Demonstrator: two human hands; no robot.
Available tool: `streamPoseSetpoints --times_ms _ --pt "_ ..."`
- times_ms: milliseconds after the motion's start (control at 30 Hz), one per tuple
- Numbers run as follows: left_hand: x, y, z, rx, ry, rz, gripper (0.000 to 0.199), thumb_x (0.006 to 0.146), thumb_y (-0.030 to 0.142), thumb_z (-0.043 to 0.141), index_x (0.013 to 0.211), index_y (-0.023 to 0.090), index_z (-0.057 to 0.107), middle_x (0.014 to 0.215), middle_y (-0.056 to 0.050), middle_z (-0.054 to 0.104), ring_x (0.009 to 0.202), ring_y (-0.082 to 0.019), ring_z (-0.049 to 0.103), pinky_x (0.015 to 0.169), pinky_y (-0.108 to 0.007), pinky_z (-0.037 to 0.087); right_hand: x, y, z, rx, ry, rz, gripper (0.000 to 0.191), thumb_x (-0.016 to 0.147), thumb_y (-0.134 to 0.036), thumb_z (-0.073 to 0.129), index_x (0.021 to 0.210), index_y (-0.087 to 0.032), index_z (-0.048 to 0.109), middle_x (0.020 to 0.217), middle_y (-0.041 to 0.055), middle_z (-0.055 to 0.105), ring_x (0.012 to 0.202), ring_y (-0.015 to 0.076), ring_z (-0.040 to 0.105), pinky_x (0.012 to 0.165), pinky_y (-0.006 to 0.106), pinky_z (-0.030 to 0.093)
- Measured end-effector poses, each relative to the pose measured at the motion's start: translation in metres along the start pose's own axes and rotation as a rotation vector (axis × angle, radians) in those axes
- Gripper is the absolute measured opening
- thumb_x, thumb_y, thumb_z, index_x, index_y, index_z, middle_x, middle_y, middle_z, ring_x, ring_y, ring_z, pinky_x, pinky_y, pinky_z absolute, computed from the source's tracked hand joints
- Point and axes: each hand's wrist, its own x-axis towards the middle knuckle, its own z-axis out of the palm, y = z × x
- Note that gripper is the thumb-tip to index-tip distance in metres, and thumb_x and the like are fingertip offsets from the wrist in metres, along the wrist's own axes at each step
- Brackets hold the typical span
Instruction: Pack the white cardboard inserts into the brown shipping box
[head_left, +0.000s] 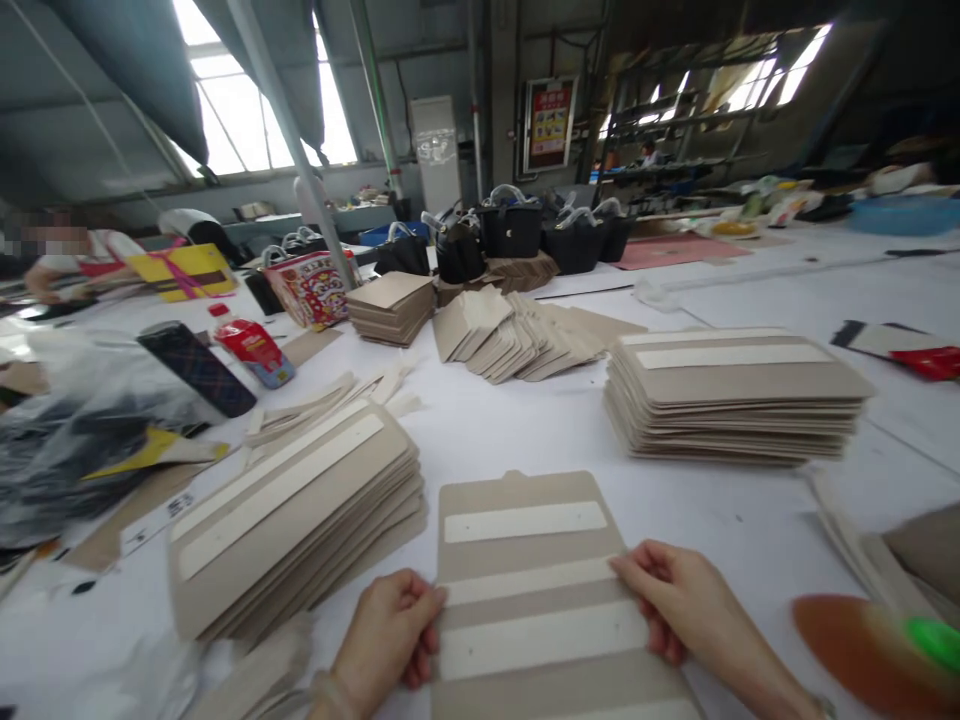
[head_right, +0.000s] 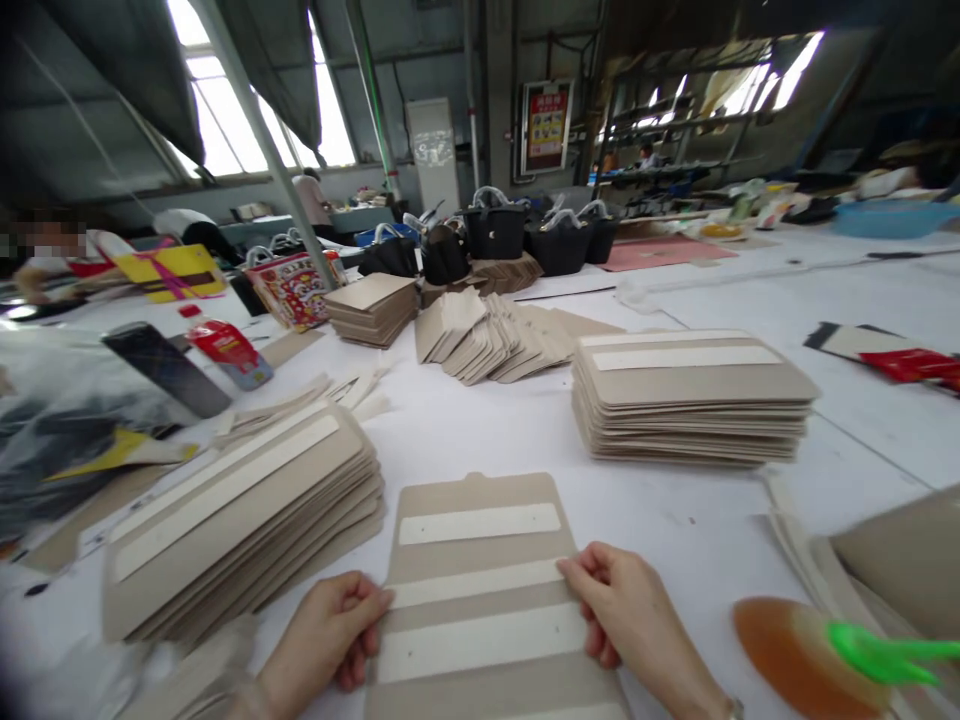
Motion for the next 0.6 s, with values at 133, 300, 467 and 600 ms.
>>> streamPoseSetpoints --times_ms 133,300,467,600 --pt "-0.0011 0.0001 0.0010 -0.005 0.027 0.000 0.057 0.056 0.074 0.060 0.065 0.020 0.047 0.044 0.003 0.055 0.030 -0.008 0.045 0.030 -0.020 0.030 0.0008 0.0008 0.0002 0.001 -0.017 0.016 0.036 0.075 -0.051 0.051 0.059 -0.020 0.043 0.035 -0.0061 0.049 0.027 0.0071 0.047 0.028 0.013 0.031" --pt "-0.0023 -0.0008 0.0015 0.000 0.010 0.006 0.056 0.059 0.074 0.058 0.065 0.020 0.046 0.043 0.003 0.055 0.029 -0.008 0.044 0.030 -0.019 0.030 -0.0031 -0.0031 0.0008 0.024 -0.010 0.019 0.034 0.075 -0.049 0.052 0.060 -0.020 0.044 0.034 -0.0066 0.048 0.026 0.0073 0.046 0.028 0.013 0.029" --pt "-0.0012 -0.0012 -0.0010 0.006 -0.011 0.017 0.053 0.065 0.072 0.057 0.064 0.020 0.046 0.043 0.004 0.054 0.030 -0.008 0.044 0.030 -0.018 0.029 -0.0048 -0.0065 0.0001 0.009 0.000 0.019 0.030 0.079 -0.043 0.051 0.062 -0.019 0.046 0.033 -0.0063 0.048 0.026 0.0069 0.045 0.028 0.013 0.028" --pt "-0.0028 -0.0036 0.0004 0.019 0.009 0.042 0.056 0.065 0.074 0.057 0.062 0.019 0.046 0.041 0.005 0.051 0.029 -0.007 0.041 0.030 -0.017 0.027 -0.0069 -0.0074 -0.0005 0.075 0.011 0.003 0.027 0.078 -0.041 0.052 0.065 -0.019 0.045 0.040 -0.0087 0.048 0.029 0.0084 0.051 0.027 0.013 0.031"
